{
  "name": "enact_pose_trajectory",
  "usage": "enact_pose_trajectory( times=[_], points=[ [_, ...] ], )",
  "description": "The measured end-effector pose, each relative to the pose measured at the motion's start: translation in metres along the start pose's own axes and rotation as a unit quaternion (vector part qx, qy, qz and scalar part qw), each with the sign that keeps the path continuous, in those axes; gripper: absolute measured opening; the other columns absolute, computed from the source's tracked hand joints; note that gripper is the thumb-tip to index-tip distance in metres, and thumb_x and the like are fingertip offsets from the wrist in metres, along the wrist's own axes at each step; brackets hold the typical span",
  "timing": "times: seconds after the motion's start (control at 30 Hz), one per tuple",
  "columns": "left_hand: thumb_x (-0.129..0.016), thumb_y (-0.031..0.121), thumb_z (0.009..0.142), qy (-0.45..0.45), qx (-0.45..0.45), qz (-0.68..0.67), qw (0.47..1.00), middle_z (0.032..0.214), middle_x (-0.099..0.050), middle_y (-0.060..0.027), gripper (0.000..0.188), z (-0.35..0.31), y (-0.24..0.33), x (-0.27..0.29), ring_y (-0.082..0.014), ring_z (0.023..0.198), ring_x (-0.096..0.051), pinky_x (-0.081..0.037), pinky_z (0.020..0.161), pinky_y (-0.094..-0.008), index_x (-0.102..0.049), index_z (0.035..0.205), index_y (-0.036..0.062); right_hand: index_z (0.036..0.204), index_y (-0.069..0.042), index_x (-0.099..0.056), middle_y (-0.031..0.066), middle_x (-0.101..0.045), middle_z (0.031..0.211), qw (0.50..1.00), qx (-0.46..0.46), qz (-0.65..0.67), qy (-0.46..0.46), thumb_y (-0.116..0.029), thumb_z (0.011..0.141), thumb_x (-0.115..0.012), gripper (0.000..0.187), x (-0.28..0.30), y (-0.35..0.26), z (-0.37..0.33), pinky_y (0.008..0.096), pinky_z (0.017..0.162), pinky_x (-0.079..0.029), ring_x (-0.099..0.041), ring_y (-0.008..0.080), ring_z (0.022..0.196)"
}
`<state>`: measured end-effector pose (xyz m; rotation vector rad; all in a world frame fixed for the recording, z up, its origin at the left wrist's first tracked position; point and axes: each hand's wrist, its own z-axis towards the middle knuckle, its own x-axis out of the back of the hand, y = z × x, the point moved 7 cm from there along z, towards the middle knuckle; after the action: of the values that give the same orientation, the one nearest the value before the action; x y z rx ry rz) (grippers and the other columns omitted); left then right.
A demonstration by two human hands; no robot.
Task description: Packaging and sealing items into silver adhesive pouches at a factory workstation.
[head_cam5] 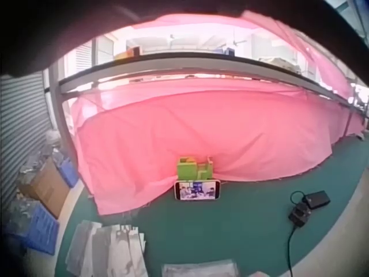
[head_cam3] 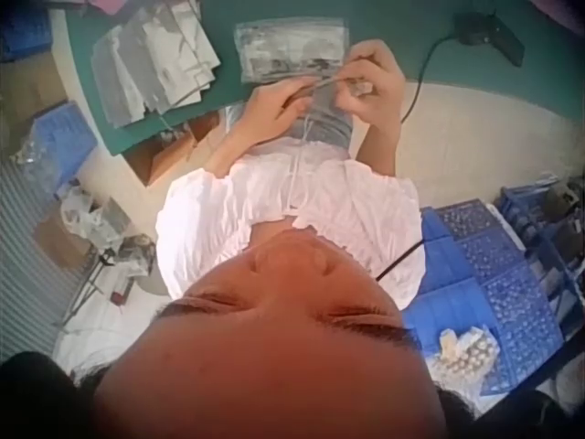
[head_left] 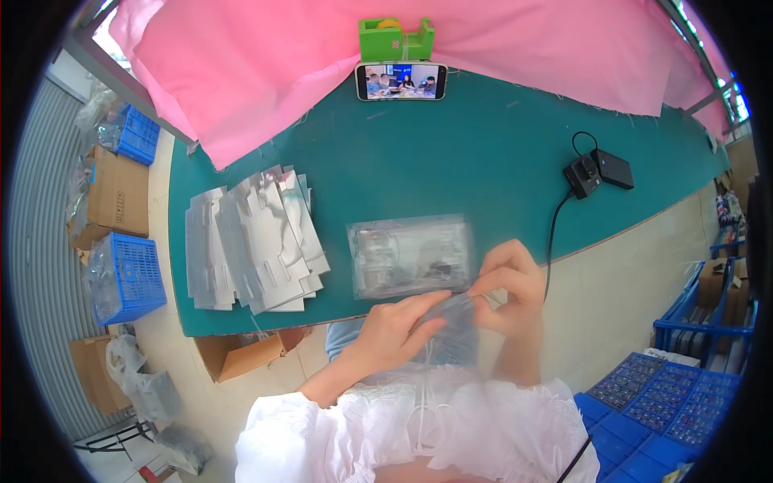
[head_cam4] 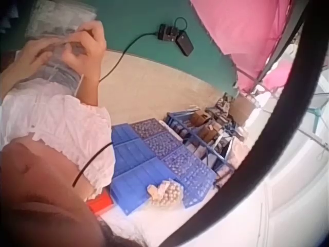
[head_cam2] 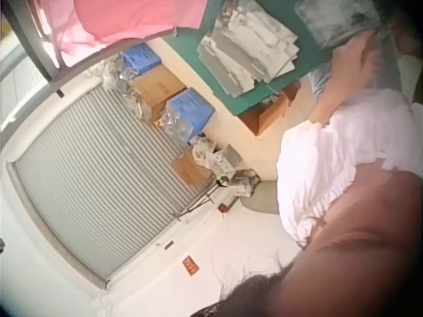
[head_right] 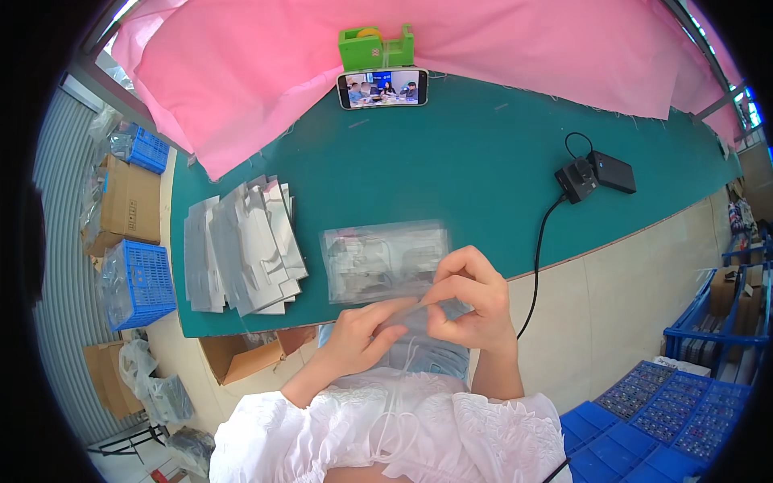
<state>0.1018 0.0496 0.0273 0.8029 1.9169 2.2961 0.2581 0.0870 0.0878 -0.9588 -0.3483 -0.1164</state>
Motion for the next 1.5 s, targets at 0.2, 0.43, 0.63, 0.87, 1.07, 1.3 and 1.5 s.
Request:
enact_pose_trajectory(
  times=[0.2,0.43,0.63,0.87,1.07,1.3,1.5],
  points=[
    [-0.065,0.011,0.084,-0.007,0.013,0.0,1.0,0.098,-0.069,-0.014,0.04,0.0,0.0,0.0,-0.0188,0.058,-0.059,-0.048,0.057,-0.0302,-0.061,0.124,0.0059,0.072,-0.007,-0.067,0.0046,-0.054,0.083,1.0,0.001,-0.001,-0.006,0.003,0.051,-0.065,0.024,0.0,0.0,0.0,0.025,0.054,-0.041,-0.053,0.0142,0.068],
    [-0.063,0.013,0.086,-0.016,0.014,-0.001,1.0,0.097,-0.069,-0.0149,0.04,0.001,0.0,-0.001,-0.0207,0.06,-0.061,-0.049,0.059,-0.031,-0.061,0.124,0.0058,0.072,-0.006,-0.067,0.0048,-0.054,0.083,1.0,-0.004,0.0,-0.003,0.004,0.052,-0.065,0.023,0.0,0.001,-0.001,0.0254,0.055,-0.042,-0.054,0.0143,0.069],
    [-0.062,0.014,0.087,-0.016,0.009,0.006,1.0,0.095,-0.068,-0.0156,0.039,0.001,0.001,-0.001,-0.0241,0.062,-0.063,-0.049,0.06,-0.0322,-0.06,0.125,0.0055,0.071,-0.008,-0.069,0.0069,-0.052,0.084,1.0,-0.026,0.009,-0.008,-0.001,0.052,-0.065,0.021,-0.001,0.006,-0.004,0.0262,0.06,-0.04,-0.053,0.0166,0.071],
    [-0.061,0.022,0.091,-0.035,0.026,0.016,0.999,0.106,-0.068,-0.0153,0.039,0.002,0.002,0.003,-0.0321,0.078,-0.067,-0.052,0.066,-0.0378,-0.057,0.126,0.0063,0.072,-0.008,-0.069,0.0071,-0.052,0.084,0.999,-0.044,0.014,-0.004,0.0,0.052,-0.064,0.022,-0.001,0.008,-0.004,0.0262,0.06,-0.04,-0.053,0.0168,0.071],
    [-0.061,0.024,0.091,-0.043,0.009,0.069,0.997,0.105,-0.068,-0.0156,0.039,0.005,0.012,0.013,-0.0336,0.078,-0.066,-0.053,0.065,-0.0383,-0.057,0.125,0.0052,0.084,-0.006,-0.071,0.0114,-0.059,0.095,0.997,-0.045,0.037,-0.042,0.001,0.055,-0.068,0.03,0.001,0.005,-0.001,0.0297,0.065,-0.046,-0.058,0.0209,0.079],
    [-0.062,0.025,0.09,-0.066,-0.01,0.121,0.99,0.096,-0.068,-0.0125,0.04,0.006,0.022,0.015,-0.0324,0.071,-0.065,-0.05,0.057,-0.0399,-0.056,0.124,0.0056,0.093,-0.005,-0.071,0.01,-0.067,0.095,0.983,0.028,-0.032,-0.18,-0.005,0.061,-0.081,0.034,-0.021,-0.018,0.006,0.0329,0.066,-0.05,-0.063,0.0246,0.079],
    [-0.063,0.021,0.087,-0.052,-0.028,0.13,0.99,0.086,-0.066,-0.0112,0.032,0.012,0.025,0.013,-0.0314,0.068,-0.064,-0.049,0.056,-0.0386,-0.062,0.114,0.0053,0.088,-0.007,-0.072,0.0064,-0.066,0.084,0.986,0.021,-0.05,-0.159,-0.005,0.06,-0.082,0.029,-0.017,-0.009,-0.001,0.0329,0.06,-0.047,-0.062,0.0237,0.073]
  ],
)
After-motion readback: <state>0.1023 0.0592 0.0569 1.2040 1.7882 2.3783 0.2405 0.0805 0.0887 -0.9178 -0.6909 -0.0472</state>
